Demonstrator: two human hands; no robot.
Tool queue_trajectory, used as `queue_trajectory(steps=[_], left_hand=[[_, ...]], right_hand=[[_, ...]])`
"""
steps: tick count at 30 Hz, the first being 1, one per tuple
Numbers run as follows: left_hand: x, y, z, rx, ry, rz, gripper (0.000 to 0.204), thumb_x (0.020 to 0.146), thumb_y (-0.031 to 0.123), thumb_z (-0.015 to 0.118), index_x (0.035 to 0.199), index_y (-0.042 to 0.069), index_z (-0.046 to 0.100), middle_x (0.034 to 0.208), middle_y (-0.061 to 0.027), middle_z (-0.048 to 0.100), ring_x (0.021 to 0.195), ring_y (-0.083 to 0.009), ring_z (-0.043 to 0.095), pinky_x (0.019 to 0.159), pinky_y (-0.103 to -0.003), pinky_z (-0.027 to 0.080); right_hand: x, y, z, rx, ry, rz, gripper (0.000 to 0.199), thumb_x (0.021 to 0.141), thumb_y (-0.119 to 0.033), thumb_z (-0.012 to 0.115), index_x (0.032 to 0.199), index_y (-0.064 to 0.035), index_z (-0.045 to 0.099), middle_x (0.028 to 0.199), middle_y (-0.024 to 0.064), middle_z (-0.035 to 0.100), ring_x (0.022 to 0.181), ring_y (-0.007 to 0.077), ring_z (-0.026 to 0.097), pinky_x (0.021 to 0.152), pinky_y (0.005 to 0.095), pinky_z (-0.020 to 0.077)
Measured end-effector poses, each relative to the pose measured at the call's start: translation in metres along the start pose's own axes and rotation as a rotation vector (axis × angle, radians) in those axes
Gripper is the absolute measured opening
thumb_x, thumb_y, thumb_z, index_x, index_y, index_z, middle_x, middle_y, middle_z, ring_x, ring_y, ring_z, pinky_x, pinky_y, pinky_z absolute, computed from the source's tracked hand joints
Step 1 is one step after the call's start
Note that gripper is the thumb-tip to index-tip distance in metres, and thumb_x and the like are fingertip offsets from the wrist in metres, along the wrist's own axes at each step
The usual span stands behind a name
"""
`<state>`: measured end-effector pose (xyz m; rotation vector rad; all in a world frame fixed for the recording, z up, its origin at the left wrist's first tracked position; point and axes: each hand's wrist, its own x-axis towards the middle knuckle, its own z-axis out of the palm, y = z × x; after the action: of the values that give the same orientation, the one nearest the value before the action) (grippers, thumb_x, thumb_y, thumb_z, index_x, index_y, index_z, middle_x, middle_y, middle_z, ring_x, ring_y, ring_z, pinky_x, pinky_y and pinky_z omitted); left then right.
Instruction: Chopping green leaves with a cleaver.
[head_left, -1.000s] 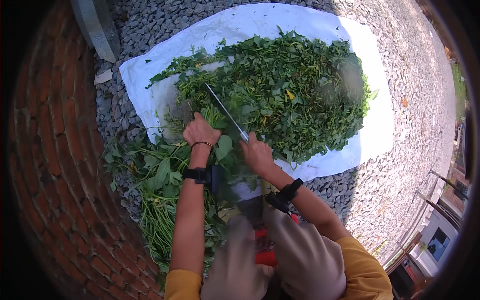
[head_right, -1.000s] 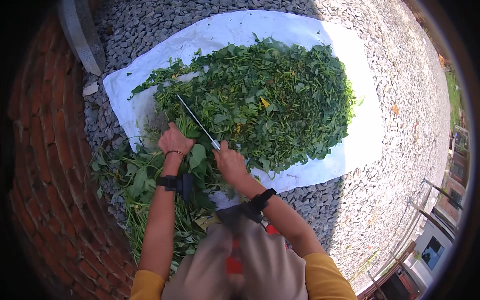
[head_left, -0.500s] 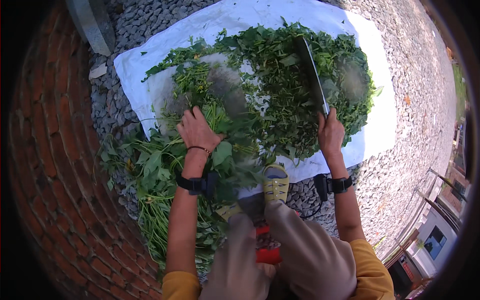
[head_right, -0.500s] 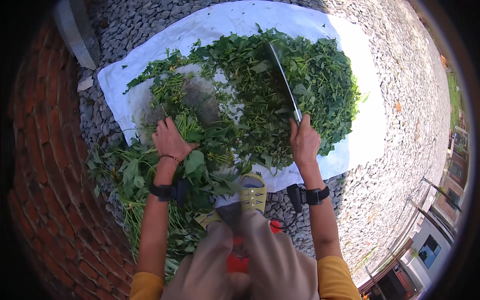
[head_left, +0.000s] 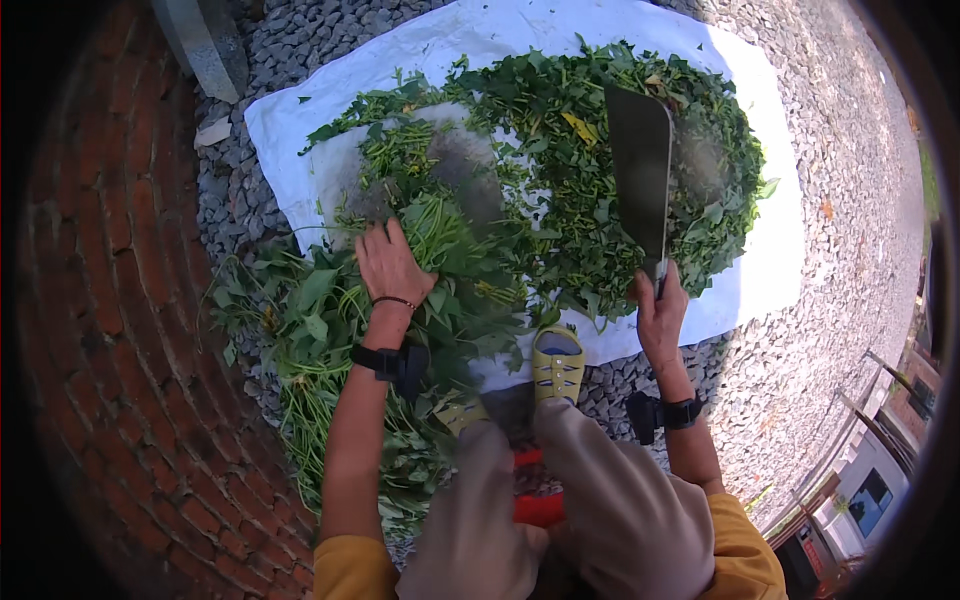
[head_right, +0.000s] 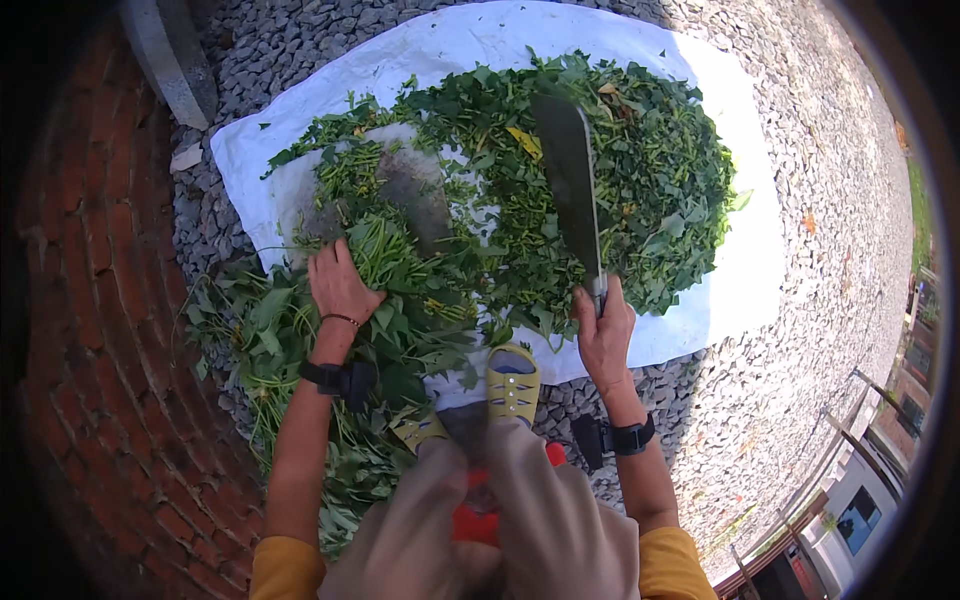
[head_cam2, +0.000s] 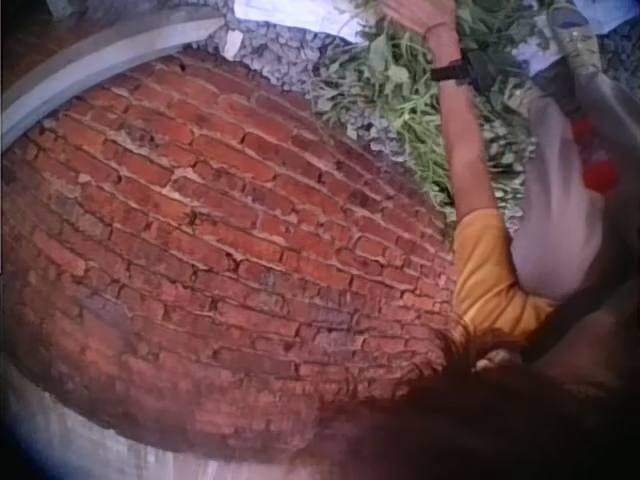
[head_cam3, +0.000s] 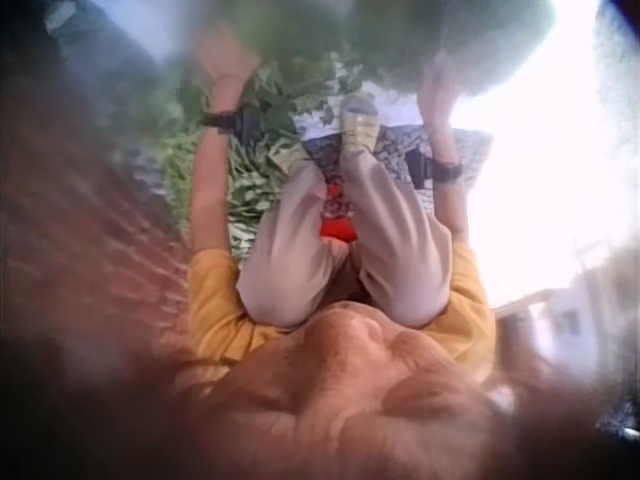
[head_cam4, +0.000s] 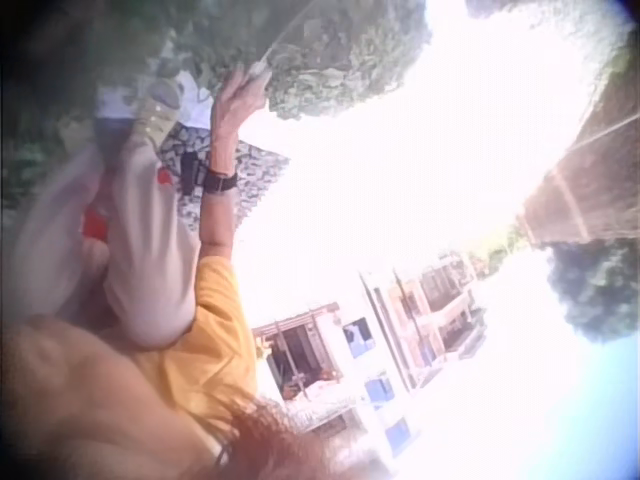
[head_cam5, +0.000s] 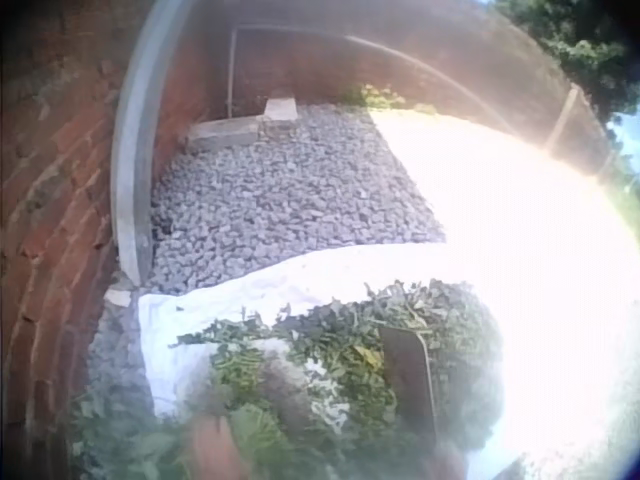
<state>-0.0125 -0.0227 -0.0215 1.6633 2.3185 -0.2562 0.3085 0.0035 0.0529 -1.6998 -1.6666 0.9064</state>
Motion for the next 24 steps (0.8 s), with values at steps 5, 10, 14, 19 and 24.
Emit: queue_trajectory(steps=[5, 10, 14, 19, 24], left_hand=[[0.018, -0.014, -0.011, -0.133, -0.015, 0.071, 0.061, 0.051, 0.019, 0.082, 0.096, 0.003, 0.045, 0.088, -0.0148, 0.055, 0.085, -0.0327, 0.057, 0.074, -0.04, 0.049], [0.01, -0.001, -0.035, -0.148, 0.069, 0.123, 0.055, 0.054, 0.018, 0.08, 0.095, 0.004, 0.046, 0.088, -0.0145, 0.057, 0.084, -0.0314, 0.058, 0.071, -0.039, 0.05], [0.011, 0.034, -0.015, -0.026, -0.068, 0.13, 0.049, 0.055, 0.014, 0.076, 0.093, 0.004, 0.047, 0.089, -0.014, 0.057, 0.084, -0.0302, 0.058, 0.071, -0.038, 0.05], [0.017, 0.036, 0.005, -0.068, -0.004, 0.103, 0.046, 0.054, 0.012, 0.073, 0.091, 0.006, 0.046, 0.087, -0.0137, 0.057, 0.084, -0.0309, 0.059, 0.068, -0.039, 0.051], [0.015, 0.041, 0.002, 0.02, -0.078, 0.114, 0.048, 0.054, 0.014, 0.073, 0.092, 0.005, 0.046, 0.09, -0.012, 0.058, 0.088, -0.0279, 0.059, 0.071, -0.037, 0.05]], right_hand=[[-0.008, -0.011, 0.017, -0.11, -0.232, 0.073, 0.017, 0.086, -0.014, 0.059, 0.086, 0.001, 0.051, 0.06, 0.0204, 0.054, 0.054, 0.0392, 0.054, 0.048, 0.0408, 0.0394], [0.019, -0.045, 0.023, -0.134, -0.323, 0.081, 0.019, 0.086, -0.016, 0.06, 0.086, 0.0003, 0.051, 0.057, 0.0188, 0.052, 0.052, 0.0378, 0.053, 0.049, 0.0409, 0.0396], [0.045, -0.084, 0.035, 0.057, -0.32, -0.181, 0.02, 0.085, -0.017, 0.063, 0.089, -0.0013, 0.05, 0.056, 0.0152, 0.05, 0.05, 0.0354, 0.051, 0.048, 0.0385, 0.0403], [0.036, -0.072, 0.074, 0.144, -0.308, -0.249, 0.024, 0.085, -0.02, 0.063, 0.088, -0.0015, 0.048, 0.058, 0.017, 0.053, 0.055, 0.0387, 0.054, 0.05, 0.0409, 0.0422], [0.03, -0.04, 0.095, -0.29, -0.49, -0.169, 0.031, 0.087, -0.027, 0.06, 0.086, -0.0003, 0.046, 0.062, 0.0219, 0.057, 0.064, 0.0429, 0.057, 0.054, 0.0478, 0.0439]])
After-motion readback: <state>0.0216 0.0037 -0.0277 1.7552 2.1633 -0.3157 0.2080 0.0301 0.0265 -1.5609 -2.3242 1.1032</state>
